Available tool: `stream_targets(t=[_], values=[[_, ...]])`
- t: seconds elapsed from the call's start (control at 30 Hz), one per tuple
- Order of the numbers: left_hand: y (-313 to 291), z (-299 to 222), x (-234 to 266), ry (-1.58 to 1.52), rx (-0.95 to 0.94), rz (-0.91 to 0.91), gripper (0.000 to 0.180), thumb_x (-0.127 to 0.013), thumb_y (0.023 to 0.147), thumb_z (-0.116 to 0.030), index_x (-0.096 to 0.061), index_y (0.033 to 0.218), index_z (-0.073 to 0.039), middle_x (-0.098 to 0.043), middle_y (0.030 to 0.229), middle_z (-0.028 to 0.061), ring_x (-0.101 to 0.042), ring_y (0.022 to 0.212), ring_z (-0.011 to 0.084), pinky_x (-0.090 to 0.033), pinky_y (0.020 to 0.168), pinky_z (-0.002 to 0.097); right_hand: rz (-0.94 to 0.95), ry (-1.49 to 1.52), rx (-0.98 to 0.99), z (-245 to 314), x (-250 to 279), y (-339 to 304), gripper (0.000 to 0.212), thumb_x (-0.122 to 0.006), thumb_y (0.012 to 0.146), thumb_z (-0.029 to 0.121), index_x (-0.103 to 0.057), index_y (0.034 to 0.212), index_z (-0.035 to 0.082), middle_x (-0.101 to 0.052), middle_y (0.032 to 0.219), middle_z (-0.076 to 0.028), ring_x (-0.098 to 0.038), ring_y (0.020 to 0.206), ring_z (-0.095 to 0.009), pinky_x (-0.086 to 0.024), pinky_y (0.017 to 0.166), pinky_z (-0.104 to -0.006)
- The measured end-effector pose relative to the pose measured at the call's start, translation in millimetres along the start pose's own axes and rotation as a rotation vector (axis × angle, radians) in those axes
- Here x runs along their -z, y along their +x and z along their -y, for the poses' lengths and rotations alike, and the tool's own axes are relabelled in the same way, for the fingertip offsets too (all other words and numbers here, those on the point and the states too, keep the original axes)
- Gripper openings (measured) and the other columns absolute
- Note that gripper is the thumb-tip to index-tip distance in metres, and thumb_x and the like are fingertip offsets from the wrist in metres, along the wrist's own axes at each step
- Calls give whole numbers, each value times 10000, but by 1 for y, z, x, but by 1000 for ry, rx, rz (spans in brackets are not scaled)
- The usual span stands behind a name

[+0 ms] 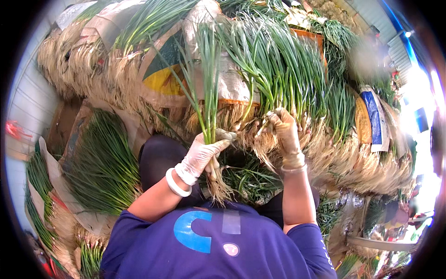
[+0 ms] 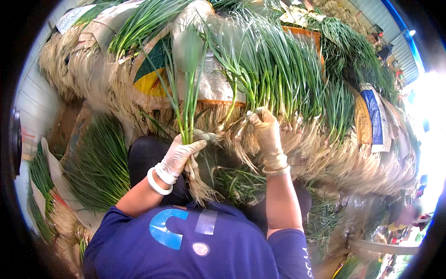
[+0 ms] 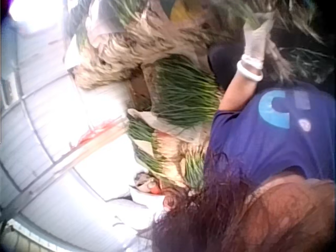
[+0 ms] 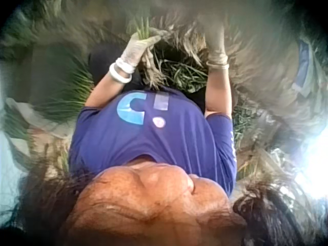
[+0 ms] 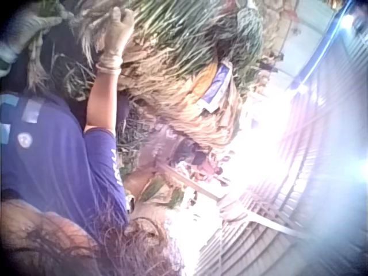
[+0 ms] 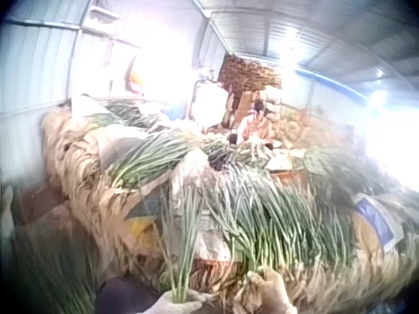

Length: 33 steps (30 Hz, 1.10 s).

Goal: The person cleans and bundles scallions by hand, removing outer layers and sorting them.

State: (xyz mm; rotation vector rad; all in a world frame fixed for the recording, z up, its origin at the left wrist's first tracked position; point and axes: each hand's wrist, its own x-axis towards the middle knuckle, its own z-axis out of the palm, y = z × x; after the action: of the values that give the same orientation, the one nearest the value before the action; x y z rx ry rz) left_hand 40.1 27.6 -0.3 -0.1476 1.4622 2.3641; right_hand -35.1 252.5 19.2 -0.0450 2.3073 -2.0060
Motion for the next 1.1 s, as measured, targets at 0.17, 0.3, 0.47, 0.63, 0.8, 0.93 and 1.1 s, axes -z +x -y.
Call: stream_targets(t=[0.17,0.3,0.47,0.63,0.8,0.93,1.1], values=[[14,32,0,42,-104,137,164,-680,831,-128,-584,947,-64,-622,921,5,-531,885,74,-420,801,245,28,74,19,1,-47,-29,131,-588,913,171,-565,855,56,-555,708,30,-488,590,-32,-455,547,-200],[10,25,2,140,13,17,105,-661,853,-145,-582,894,-90,-529,681,-53,-498,615,29,-398,503,184,-76,-143,189,-24,-51,-22,84,-585,908,134,-581,859,66,-567,720,27,-510,632,-40,-444,550,-201],[15,30,12,-11,-141,-43,111,-592,897,-180,-611,957,-88,-636,841,-22,-415,484,20,-349,392,178,-232,444,280,45,2,-37,93,-579,879,145,-597,917,62,-622,779,-35,-570,640,-89,-480,551,-211],[19,26,8,9,-48,-58,143,-616,879,-208,-592,903,-69,-580,645,12,-460,421,57,-351,305,206,-510,337,399,67,29,-43,151,-555,921,189,-619,953,57,-605,704,-17,-574,608,-87,-494,558,-218],[9,15,-5,19,-73,24,137,-653,840,-144,-544,801,-70,-642,794,56,-426,364,53,-347,301,188,-127,475,81,11,0,-33,314,-582,884,46,-489,1183,31,-607,870,-47,-592,697,-130,-520,660,-253],[4,15,-7,18,-64,61,155,-690,812,-150,-553,817,-79,-623,773,13,-451,394,48,-339,315,185,76,423,27,-5,-39,-47,325,-599,865,10,-490,1170,29,-582,910,-52,-601,769,-155,-525,709,-285],[7,33,3,51,7,85,160,-701,816,-165,-568,839,-80,-609,739,-15,-509,476,51,-387,395,192,-10,43,18,-16,-58,-56,117,-597,891,89,-601,994,35,-637,831,-34,-590,691,-110,-481,606,-256]])
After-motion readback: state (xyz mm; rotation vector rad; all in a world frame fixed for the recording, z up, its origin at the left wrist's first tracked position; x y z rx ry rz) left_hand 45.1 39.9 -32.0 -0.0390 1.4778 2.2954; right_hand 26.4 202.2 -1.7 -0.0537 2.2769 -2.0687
